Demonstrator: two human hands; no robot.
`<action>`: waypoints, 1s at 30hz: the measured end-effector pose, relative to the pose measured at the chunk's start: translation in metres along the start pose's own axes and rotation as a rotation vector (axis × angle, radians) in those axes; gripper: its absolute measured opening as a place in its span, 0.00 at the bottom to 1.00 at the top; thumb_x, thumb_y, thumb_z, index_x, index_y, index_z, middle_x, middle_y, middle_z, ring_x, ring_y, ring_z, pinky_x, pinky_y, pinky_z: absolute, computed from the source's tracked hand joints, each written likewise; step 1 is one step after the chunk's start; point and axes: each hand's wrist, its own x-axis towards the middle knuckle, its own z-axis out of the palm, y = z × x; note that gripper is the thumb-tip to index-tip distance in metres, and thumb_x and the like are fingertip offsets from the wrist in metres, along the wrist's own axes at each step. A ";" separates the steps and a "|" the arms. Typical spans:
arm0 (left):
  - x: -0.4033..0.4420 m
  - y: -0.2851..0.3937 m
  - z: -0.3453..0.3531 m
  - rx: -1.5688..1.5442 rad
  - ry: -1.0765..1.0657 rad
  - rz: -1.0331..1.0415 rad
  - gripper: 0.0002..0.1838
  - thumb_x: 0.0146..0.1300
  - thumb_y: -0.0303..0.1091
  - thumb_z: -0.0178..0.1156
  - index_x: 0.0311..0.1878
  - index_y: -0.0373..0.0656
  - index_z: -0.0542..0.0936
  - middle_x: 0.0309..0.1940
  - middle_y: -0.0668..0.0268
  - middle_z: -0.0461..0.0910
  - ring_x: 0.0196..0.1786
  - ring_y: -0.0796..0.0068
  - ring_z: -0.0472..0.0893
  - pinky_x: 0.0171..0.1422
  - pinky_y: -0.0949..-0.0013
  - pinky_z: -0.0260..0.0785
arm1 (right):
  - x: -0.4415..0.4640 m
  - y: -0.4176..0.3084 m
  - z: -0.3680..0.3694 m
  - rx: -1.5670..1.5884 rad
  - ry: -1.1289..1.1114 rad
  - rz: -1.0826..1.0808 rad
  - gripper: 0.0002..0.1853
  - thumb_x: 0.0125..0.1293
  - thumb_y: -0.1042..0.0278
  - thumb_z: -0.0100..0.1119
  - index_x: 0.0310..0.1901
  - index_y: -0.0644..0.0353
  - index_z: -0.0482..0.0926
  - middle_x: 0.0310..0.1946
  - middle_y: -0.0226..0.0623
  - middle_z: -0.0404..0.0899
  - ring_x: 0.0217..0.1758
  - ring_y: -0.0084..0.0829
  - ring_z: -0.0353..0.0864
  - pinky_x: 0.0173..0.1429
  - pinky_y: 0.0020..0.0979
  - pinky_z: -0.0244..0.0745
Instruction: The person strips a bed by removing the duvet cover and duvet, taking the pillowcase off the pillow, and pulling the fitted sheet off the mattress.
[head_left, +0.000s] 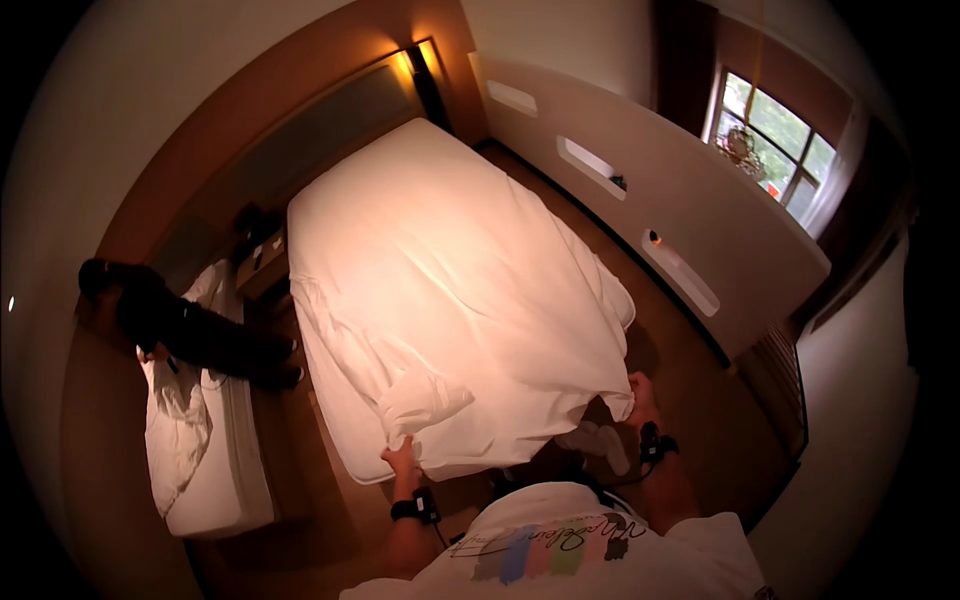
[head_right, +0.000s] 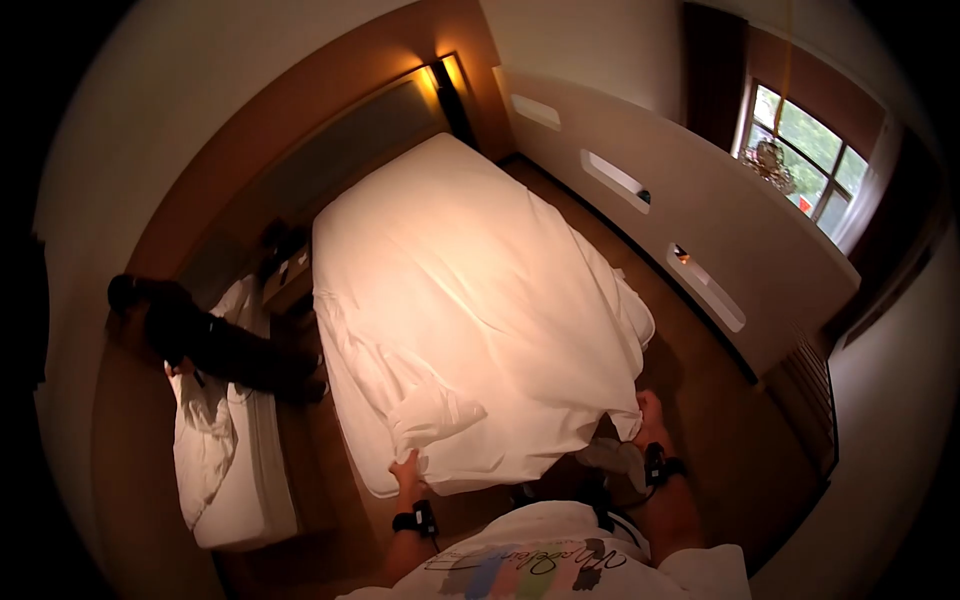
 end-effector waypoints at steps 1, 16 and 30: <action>-0.008 -0.015 0.000 0.074 -0.002 -0.160 0.30 0.48 0.31 0.65 0.53 0.32 0.65 0.48 0.51 0.71 0.43 0.63 0.76 0.47 0.65 0.70 | -0.010 -0.005 0.015 -0.024 -0.095 0.007 0.17 0.63 0.62 0.46 0.44 0.68 0.76 0.37 0.39 0.79 0.39 0.33 0.79 0.45 0.32 0.76; -0.033 -0.020 -0.045 -0.228 -0.406 -0.145 0.24 0.62 0.43 0.55 0.54 0.35 0.67 0.42 0.54 0.76 0.42 0.55 0.78 0.44 0.51 0.72 | -0.052 -0.067 0.002 -1.320 -0.015 -0.533 0.17 0.62 0.62 0.54 0.41 0.71 0.76 0.33 0.39 0.81 0.36 0.26 0.77 0.40 0.31 0.71; -0.277 -0.075 -0.196 0.214 -0.389 0.133 0.18 0.61 0.41 0.57 0.42 0.33 0.76 0.29 0.66 0.77 0.32 0.77 0.73 0.35 0.68 0.67 | -0.196 -0.035 -0.003 -1.293 -0.083 -0.508 0.15 0.63 0.59 0.53 0.34 0.66 0.77 0.24 0.23 0.71 0.27 0.17 0.65 0.30 0.26 0.63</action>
